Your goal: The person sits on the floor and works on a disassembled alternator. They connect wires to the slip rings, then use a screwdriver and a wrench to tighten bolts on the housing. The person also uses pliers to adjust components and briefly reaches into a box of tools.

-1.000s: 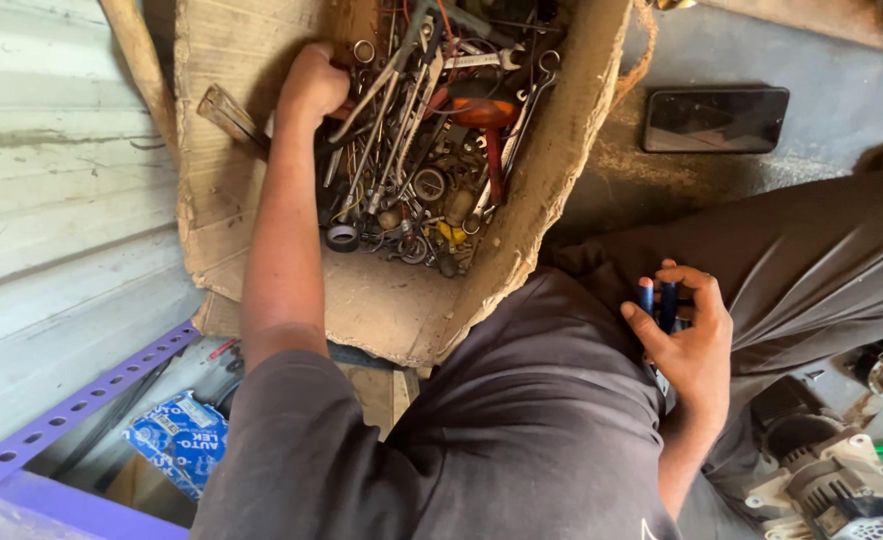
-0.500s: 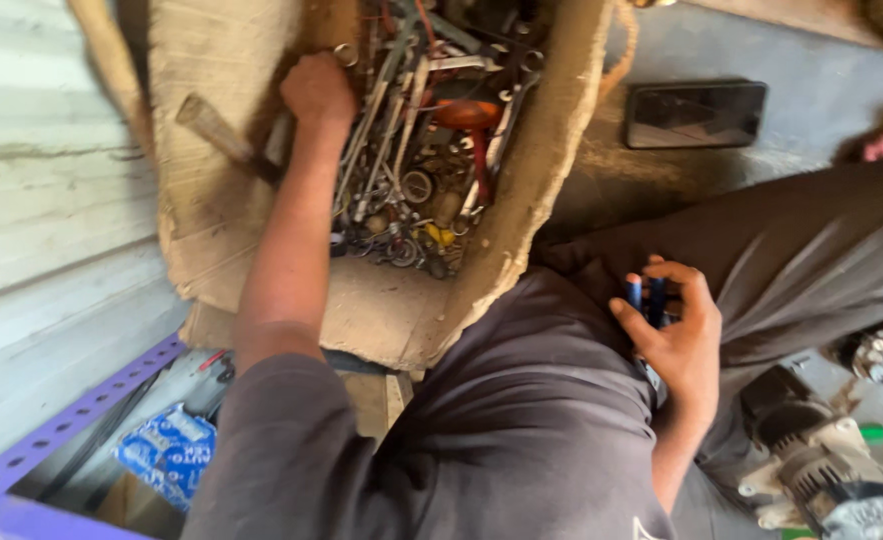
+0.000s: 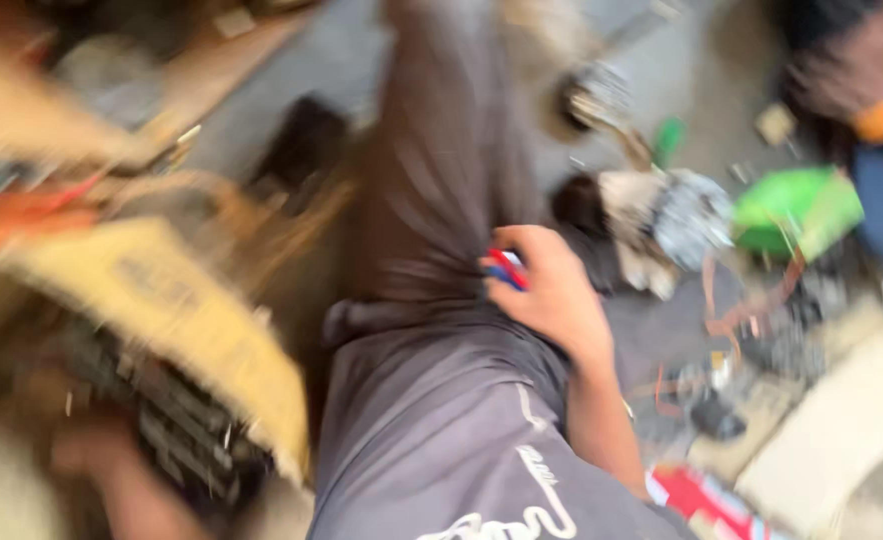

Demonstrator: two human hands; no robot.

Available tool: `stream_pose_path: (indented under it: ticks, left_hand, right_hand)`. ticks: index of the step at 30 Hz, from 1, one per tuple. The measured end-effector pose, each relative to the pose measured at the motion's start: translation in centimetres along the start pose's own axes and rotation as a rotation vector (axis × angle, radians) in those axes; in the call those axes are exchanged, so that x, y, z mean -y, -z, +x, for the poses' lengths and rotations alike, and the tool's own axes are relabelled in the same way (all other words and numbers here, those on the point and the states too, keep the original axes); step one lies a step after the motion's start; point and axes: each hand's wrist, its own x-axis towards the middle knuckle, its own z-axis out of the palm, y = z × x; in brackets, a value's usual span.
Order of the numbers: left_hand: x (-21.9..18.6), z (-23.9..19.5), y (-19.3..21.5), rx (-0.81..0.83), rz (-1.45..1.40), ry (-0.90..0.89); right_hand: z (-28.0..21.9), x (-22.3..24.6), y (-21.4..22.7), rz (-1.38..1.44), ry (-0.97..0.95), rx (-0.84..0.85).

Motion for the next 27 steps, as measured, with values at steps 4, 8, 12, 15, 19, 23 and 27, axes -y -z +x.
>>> stream_pose_path:
  ticks: [4,8,12,15,19,23,27]
  left_hand:
    - [-6.6,2.0,5.0,-0.082,0.020,-0.170]
    - [-7.1,1.5,11.8,-0.177,0.025,-0.262]
    - [-7.5,-1.0,18.2,-0.251,-0.029,-0.415]
    - [-10.3,-5.0,21.6,-0.271,-0.115,-0.574]
    - [-17.7,-12.5,26.4,-0.249,-0.216,-0.887]
    - [-19.3,-23.4,34.4,-0.146,-0.289,-1.336]
    - [-24.7,-30.6,37.4,-0.003,-0.372,-1.840]
  right_hand:
    - [-2.1,-2.4,-1.5,0.032,-0.006,0.105]
    - [-3.5,-2.3,-2.4,-0.016,-0.017,0.077]
    - [-4.7,-2.8,-0.7,0.038,0.054,-0.071]
    - [-5.5,-3.3,1.1,0.153,0.054,-0.110]
    - [-5.7,-3.2,3.7,0.254,0.095,-0.165]
    - [-6.2,-3.2,5.3,0.420,0.196,-0.189]
    - [-8.0,-4.1,5.1,0.755,0.179,-0.183]
